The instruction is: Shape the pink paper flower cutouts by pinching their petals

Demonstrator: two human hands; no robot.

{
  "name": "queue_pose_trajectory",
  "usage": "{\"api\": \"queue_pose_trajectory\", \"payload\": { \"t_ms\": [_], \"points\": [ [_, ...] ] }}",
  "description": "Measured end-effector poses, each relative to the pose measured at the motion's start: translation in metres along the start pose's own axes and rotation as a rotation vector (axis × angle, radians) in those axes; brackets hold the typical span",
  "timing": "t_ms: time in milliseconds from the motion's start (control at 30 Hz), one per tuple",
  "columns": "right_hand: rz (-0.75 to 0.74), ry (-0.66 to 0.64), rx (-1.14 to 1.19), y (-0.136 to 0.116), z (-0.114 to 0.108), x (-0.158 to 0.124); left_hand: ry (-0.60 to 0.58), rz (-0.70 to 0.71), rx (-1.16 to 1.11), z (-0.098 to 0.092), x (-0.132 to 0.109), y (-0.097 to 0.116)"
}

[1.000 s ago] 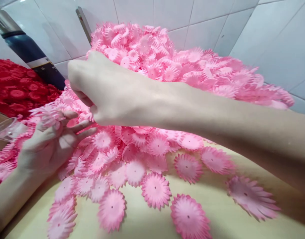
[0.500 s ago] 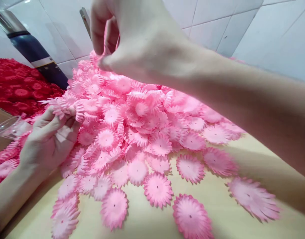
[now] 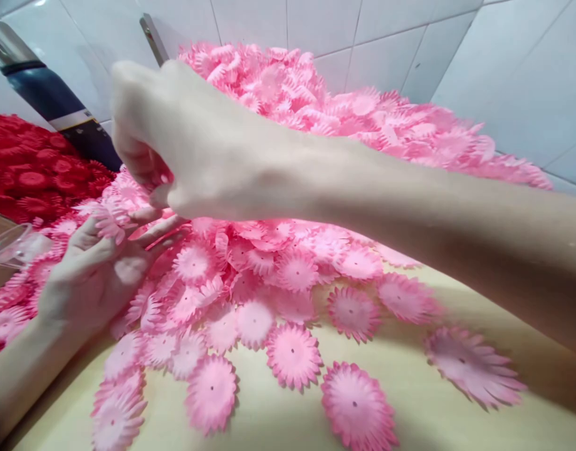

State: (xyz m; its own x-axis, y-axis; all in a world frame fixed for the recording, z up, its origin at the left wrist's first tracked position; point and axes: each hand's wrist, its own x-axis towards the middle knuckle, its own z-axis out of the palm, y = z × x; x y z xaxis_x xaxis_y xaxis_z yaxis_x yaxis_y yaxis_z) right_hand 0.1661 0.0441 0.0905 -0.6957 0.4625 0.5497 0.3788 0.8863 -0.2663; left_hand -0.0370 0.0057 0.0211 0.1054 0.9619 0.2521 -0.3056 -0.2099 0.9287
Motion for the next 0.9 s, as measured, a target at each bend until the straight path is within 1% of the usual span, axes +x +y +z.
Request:
{"api": "queue_pose_trajectory", "payload": {
  "t_ms": [167, 300, 433, 533, 633, 700, 833, 900],
  "points": [
    [0.001, -0.017, 0.093, 0.000, 0.000, 0.000, 0.059, -0.006, 0.021, -0.001, -0.002, 0.002],
    [0.071, 0.053, 0.012, -0.001, 0.001, -0.002, 0.064, -0.021, 0.026, -0.001, -0.003, 0.002],
    [0.042, 0.122, 0.011, 0.002, 0.002, -0.002, 0.040, -0.028, 0.030, -0.001, -0.003, 0.002],
    [0.076, 0.095, 0.007, 0.004, 0.003, -0.001, 0.054, -0.033, 0.041, -0.001, -0.003, 0.003],
    [0.043, 0.035, -0.036, 0.003, 0.003, 0.000, 0.074, -0.030, 0.038, 0.000, -0.003, 0.002],
    [0.009, 0.046, -0.028, 0.004, 0.003, -0.001, 0.083, -0.028, 0.029, 0.000, -0.003, 0.002],
    [0.003, 0.112, -0.033, 0.008, 0.002, -0.002, 0.073, -0.037, 0.013, -0.001, -0.003, 0.002],
    [0.006, 0.101, -0.055, 0.009, 0.003, -0.002, 0.068, -0.036, 0.006, -0.001, -0.003, 0.002]
  ]
}}
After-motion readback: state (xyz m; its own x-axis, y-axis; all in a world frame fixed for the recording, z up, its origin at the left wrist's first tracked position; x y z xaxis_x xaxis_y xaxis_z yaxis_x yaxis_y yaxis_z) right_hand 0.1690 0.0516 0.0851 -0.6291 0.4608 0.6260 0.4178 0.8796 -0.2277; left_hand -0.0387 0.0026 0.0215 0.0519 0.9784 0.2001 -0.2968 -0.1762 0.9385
